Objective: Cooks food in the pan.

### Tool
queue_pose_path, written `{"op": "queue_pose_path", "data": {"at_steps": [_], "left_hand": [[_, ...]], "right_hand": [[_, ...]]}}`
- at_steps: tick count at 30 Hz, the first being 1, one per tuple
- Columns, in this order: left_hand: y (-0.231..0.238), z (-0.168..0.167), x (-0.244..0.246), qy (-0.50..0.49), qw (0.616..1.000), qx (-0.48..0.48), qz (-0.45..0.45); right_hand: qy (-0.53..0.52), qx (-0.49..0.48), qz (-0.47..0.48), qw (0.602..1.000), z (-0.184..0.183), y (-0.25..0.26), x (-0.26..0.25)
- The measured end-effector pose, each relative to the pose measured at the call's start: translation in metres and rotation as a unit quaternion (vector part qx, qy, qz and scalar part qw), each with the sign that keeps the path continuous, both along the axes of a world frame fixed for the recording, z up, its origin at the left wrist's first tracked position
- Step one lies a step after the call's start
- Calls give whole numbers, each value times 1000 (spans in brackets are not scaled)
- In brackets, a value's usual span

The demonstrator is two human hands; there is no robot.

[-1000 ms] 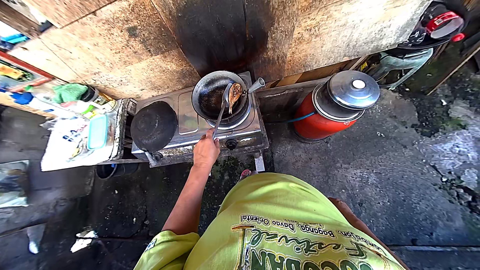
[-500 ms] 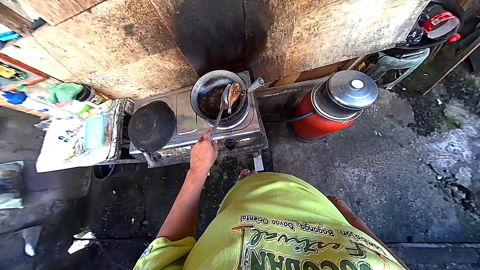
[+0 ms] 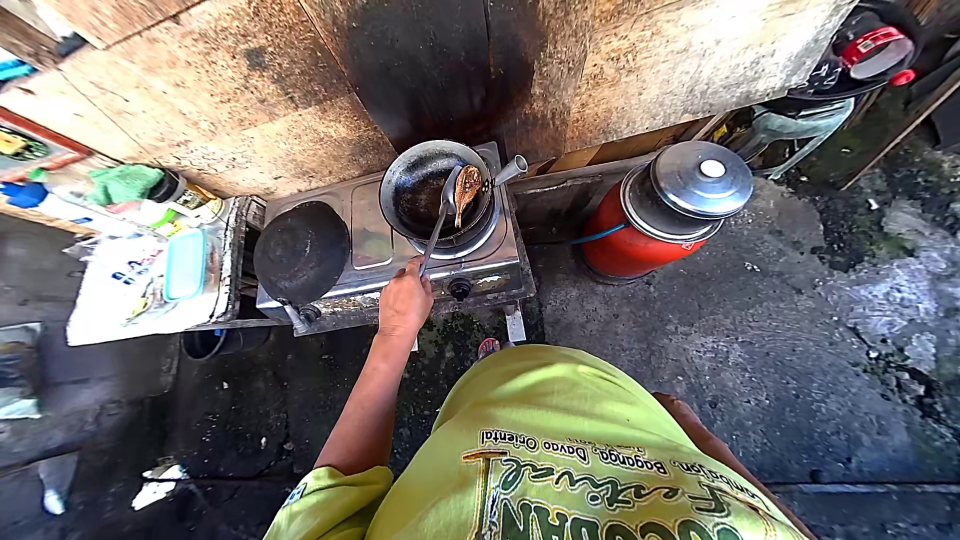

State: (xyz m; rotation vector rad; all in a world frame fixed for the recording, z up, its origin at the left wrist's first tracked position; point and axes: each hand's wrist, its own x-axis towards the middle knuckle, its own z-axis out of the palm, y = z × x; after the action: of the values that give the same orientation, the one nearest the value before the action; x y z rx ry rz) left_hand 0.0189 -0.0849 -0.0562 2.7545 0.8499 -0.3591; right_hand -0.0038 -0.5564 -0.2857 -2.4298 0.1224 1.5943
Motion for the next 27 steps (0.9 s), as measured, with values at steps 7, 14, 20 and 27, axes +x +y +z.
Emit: {"op": "queue_pose_path", "data": {"at_steps": [7,14,20,27], "left_hand": [[-1,0,0,8,1000,-2,5],[0,1,0,-1,1000,-4,5],[-2,-3,-4,-13,1000,6,4],[2,-4,-5,-3,1000,-8,22]], "right_hand": [[0,-7,30,1000,-25,-5,-2],[4,-4,6,1000,2,6,-1],[2,1,2,1000,-1,4,-4],[4,4,3,1000,9,6,-4]]}}
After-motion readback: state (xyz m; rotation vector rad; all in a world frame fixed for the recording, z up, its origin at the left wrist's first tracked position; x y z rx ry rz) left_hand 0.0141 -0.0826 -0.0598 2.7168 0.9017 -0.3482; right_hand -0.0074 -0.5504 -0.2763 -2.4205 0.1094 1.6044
